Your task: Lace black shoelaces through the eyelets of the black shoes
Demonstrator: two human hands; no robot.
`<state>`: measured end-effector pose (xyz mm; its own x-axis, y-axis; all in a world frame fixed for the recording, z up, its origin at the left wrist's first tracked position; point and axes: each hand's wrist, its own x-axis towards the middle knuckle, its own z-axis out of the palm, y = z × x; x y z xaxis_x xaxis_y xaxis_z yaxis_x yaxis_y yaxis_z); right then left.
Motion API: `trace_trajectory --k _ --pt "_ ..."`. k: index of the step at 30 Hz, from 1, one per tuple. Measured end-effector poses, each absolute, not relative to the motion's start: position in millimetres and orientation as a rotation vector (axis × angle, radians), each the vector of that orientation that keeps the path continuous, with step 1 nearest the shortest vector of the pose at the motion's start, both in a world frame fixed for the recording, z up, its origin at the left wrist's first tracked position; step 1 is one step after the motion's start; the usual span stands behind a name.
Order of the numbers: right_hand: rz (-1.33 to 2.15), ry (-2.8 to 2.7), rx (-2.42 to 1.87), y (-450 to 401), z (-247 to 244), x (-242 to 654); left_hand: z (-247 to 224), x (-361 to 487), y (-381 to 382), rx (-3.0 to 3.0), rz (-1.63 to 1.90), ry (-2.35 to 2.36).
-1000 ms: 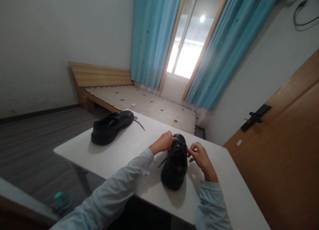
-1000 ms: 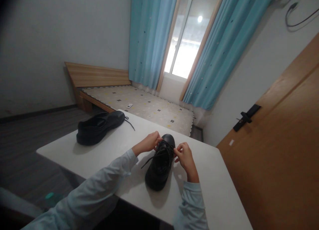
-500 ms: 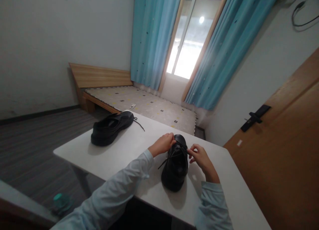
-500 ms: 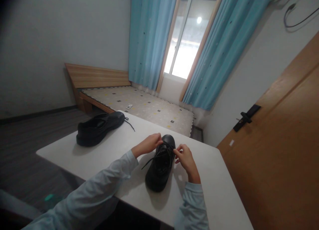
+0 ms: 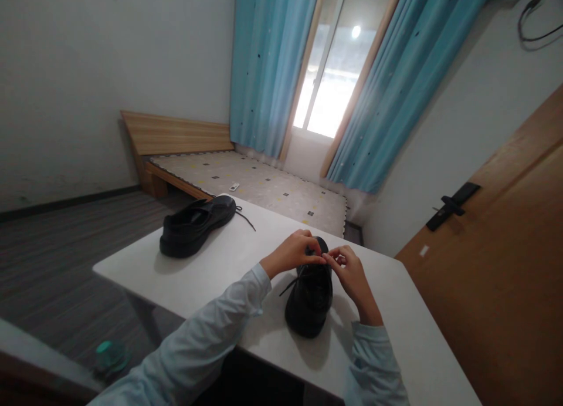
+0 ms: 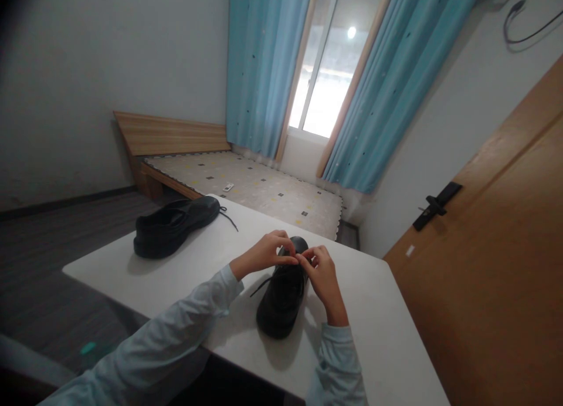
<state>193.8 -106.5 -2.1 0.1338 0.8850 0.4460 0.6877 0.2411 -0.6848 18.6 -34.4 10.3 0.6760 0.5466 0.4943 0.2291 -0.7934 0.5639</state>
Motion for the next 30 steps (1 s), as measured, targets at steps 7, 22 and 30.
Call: trace_trajectory --k 7,22,30 --pt "0.210 -1.707 -1.530 -106 -3 188 3 23 -32 2.374 0.839 0.558" --pt "0.502 -1.476 -1.522 -113 1 203 8 15 -31 2.195 0.815 0.744" --pt "0.968 -1.193 -1.352 -118 5 194 3 17 -31 2.001 0.753 0.685"
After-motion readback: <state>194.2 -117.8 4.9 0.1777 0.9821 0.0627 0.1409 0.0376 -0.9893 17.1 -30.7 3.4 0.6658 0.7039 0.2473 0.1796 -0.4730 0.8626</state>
